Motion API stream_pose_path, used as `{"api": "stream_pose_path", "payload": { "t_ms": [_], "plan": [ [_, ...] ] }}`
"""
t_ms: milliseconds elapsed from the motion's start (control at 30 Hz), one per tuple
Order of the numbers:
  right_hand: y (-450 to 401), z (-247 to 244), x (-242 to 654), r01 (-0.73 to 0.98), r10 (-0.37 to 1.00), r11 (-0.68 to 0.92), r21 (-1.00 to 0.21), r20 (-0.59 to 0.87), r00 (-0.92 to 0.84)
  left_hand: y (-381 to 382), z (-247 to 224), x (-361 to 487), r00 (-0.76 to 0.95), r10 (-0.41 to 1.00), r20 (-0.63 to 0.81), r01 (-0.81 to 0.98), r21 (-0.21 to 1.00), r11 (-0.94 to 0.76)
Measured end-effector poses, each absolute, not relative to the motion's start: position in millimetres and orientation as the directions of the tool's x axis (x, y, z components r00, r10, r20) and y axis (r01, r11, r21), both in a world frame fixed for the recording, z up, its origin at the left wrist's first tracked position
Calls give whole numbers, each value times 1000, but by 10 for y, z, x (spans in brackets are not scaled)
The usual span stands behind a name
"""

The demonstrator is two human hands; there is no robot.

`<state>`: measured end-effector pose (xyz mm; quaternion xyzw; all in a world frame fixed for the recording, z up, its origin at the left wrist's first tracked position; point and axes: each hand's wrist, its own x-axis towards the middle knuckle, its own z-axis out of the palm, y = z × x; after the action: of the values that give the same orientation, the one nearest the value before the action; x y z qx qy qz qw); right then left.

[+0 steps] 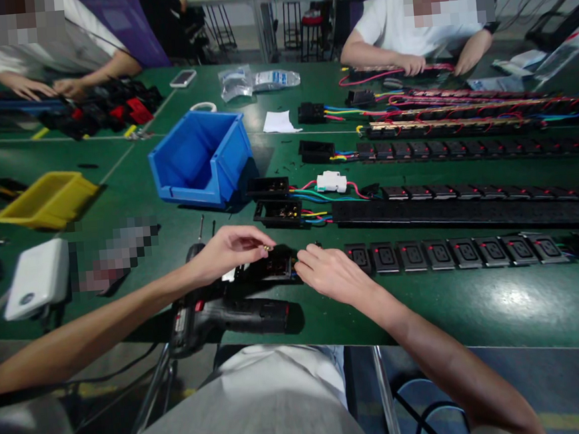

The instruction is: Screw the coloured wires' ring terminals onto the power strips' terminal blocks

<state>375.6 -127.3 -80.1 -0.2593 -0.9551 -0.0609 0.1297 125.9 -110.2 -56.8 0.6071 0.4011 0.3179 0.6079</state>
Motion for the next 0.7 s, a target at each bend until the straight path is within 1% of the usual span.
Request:
{"api": "stream_pose_path", "payload": {
  "t_ms": [167, 267, 433, 567, 633, 700],
  "plan": [
    [-1285, -790, 3750, 505, 470, 858, 91, 255, -845, -1119, -537, 1269, 447, 884, -139, 94, 990, 108],
    [-1291, -774, 3754, 511, 476, 853, 104, 248, -844, -1128, -540, 1265, 429, 889, -160, 139, 984, 110],
    [-1289, -774, 3760, 517, 468, 850, 99, 308, -828, -1129, -552, 1240, 426, 894, -143, 165, 983, 78],
    [-1283, -794, 3757, 506, 455, 859, 78, 337, -824, -1138, -554, 1235, 444, 892, -86, 221, 975, -16],
    [-1283, -803, 3756, 506, 454, 859, 73, 347, -821, -1156, -550, 1237, 471, 881, -44, 280, 955, -102],
    [-1285, -810, 3756, 508, 448, 857, 81, 369, -814, -1177, -546, 1238, 508, 861, 22, 338, 914, -223]
  ]
}}
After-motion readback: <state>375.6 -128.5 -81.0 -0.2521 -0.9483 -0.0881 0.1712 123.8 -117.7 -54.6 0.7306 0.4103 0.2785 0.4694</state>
